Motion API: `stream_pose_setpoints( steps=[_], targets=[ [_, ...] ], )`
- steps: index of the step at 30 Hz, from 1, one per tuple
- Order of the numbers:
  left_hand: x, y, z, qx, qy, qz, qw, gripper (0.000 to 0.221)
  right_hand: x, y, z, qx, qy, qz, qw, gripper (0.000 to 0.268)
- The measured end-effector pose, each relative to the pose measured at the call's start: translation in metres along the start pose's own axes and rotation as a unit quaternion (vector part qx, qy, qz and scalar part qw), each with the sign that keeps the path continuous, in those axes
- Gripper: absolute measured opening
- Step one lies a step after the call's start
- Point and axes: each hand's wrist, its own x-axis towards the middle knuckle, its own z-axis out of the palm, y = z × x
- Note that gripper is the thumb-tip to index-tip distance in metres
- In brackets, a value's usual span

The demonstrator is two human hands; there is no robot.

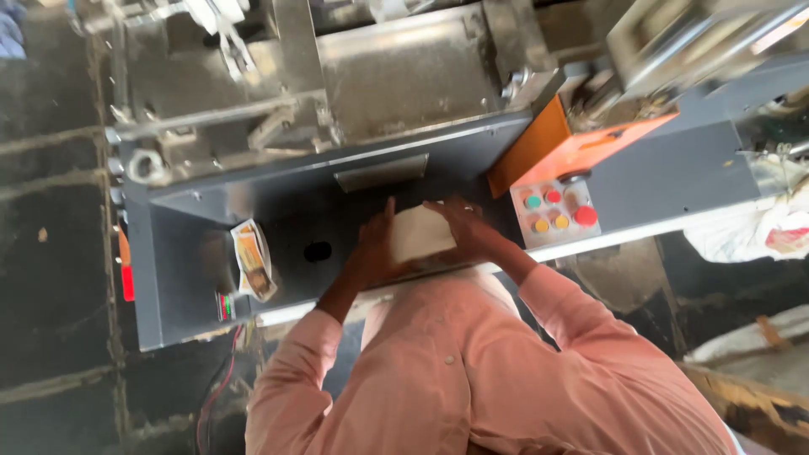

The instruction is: Feeding paper blanks and stacking cups in an automated paper cup manufacturing machine.

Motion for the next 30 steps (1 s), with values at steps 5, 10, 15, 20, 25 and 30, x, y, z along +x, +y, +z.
stream_pose_setpoints(
  steps=[5, 10, 15, 20, 25, 30],
  targets=[
    [-0.001, -0.009, 0.031, -0.233, 0.048, -0.043, 0.97, 0.155, 0.001, -0.027, -0.019, 0.0, 0.058, -0.119, 0.991, 0.098],
    [-0.007, -0.015, 0.019, -0.17, 0.021, -0.026, 0.985, 0.152, 0.003, -0.008, 0.007, -0.098, 0.03, -0.141, 0.985, 0.091],
    [-0.022, -0.019, 0.006, -0.069, 0.023, 0.025, 0.997, 0.137, -0.008, 0.039, 0.041, -0.02, 0.01, -0.033, 0.999, 0.099],
    [-0.016, -0.026, -0.021, -0.294, 0.073, -0.02, 0.953, 0.102, 0.013, 0.046, 0.05, 0.204, -0.007, -0.039, 0.978, 0.09],
    [-0.006, -0.027, -0.032, -0.26, -0.011, -0.227, 0.938, 0.07, 0.029, 0.009, 0.046, 0.225, 0.063, 0.141, 0.962, 0.073],
    [-0.006, -0.005, -0.042, -0.108, 0.105, -0.136, 0.979, 0.057, 0.023, -0.046, 0.003, -0.03, 0.179, 0.123, 0.976, 0.085]
  ],
)
